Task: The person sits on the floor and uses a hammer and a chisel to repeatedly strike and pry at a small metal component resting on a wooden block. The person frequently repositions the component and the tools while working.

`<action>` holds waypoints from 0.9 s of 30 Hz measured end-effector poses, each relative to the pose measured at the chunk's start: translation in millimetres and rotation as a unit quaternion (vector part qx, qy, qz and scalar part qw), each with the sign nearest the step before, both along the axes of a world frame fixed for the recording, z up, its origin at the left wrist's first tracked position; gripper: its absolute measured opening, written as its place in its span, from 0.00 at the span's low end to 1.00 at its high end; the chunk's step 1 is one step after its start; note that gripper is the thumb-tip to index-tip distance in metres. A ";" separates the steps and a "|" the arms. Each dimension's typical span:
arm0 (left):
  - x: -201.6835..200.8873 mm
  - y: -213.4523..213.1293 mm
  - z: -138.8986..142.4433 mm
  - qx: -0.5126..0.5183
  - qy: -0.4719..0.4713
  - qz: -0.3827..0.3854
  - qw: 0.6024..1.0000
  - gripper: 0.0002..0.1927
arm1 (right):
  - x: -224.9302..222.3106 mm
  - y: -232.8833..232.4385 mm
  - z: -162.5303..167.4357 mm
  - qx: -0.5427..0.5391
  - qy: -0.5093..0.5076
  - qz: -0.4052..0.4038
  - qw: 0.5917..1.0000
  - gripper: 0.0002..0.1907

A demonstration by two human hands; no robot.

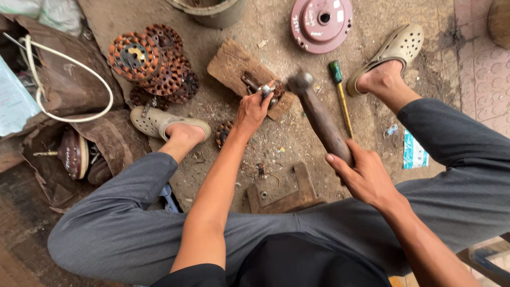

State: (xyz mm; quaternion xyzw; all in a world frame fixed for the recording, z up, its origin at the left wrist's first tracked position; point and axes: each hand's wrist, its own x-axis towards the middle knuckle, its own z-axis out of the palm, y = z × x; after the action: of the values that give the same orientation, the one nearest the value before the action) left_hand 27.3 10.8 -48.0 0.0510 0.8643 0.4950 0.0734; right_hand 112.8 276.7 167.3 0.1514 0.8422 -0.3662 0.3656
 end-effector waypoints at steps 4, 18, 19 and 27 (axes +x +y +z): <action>13.1 6.9 -28.6 -0.021 0.100 -0.031 0.994 0.21 | -0.2 -16.1 -6.8 -0.022 0.117 0.068 0.991 0.20; 20.2 8.3 -34.9 -0.094 0.085 -0.024 0.992 0.24 | 1.1 -10.4 -2.0 0.104 0.105 0.211 0.966 0.21; 20.1 8.5 -37.4 -0.097 0.111 -0.016 0.989 0.21 | 3.1 -7.8 1.5 0.069 0.112 0.182 0.975 0.20; -0.4 -0.8 -36.0 0.039 -0.012 0.102 0.994 0.19 | 22.2 16.9 4.0 -0.131 0.059 -0.143 0.979 0.16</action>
State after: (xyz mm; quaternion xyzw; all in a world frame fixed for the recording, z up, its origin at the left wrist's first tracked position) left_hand 26.9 10.0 -84.0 -0.0410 0.8440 0.5338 0.0310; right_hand 135.0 293.6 171.3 0.1996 0.7766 -0.5301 0.2758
